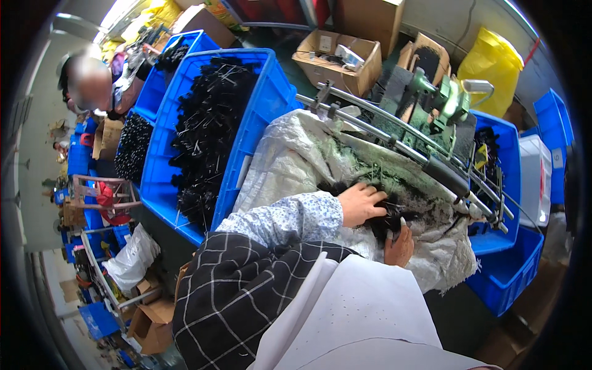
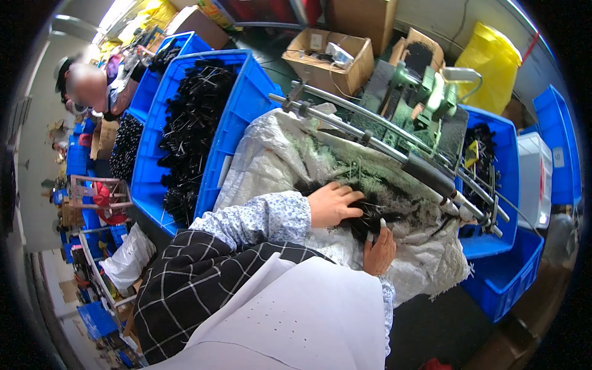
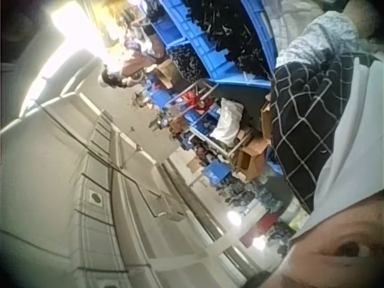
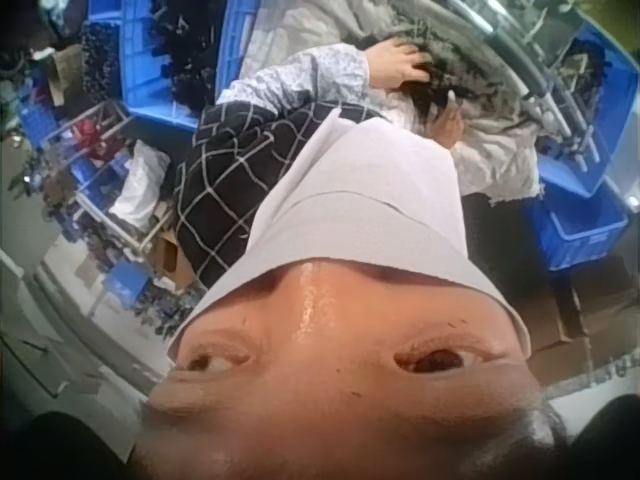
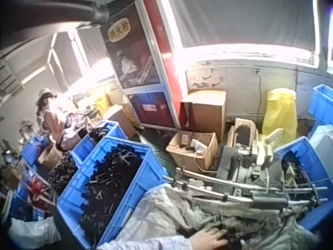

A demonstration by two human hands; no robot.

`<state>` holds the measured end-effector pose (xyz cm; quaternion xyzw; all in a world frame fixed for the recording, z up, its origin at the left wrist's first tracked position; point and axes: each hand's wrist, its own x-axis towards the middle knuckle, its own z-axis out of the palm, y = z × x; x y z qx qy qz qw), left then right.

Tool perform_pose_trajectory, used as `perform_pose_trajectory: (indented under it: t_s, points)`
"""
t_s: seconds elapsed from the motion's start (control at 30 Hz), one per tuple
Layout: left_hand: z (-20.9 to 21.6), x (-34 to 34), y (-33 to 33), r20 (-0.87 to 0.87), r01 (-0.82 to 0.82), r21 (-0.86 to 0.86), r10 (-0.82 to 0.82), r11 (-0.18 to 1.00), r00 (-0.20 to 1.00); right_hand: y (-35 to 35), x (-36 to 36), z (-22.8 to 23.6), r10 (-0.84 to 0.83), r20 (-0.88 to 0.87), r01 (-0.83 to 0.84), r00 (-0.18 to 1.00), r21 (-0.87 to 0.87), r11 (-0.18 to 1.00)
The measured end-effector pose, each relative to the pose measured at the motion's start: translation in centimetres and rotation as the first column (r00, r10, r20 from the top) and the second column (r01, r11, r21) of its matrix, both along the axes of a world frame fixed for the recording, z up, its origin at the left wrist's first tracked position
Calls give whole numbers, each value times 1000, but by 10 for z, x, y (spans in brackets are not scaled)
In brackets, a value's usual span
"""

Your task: The person operates a green benchtop machine to process small black components. They pick up the components from a white sack, feed them into the machine's mechanism, and then place the processed items into a blue plastic bin. The person repeats this cycle continuously, occasionally adjusting the pile of components in the sack.

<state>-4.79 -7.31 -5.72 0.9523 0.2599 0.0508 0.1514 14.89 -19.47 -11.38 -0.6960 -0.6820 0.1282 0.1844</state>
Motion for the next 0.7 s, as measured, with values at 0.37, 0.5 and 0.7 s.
perform_pose_trajectory:
  t_s: [0.37, 0.5, 0.7]
  points:
    - [17, 9, 23, -99, -120, -354, 91, 927, 991, 9, 48, 18, -219, -116, 223, 969, 23, 975]
    - [12, 20, 21, -40, -33, -297, 22, 954, 999, 21, 73, 14, -304, 9, 303, 953, 55, 951]
    - [18, 13, 33, 64, -142, -358, 176, 923, 982, 40, 70, 49, -207, 242, 258, 948, -203, 944]
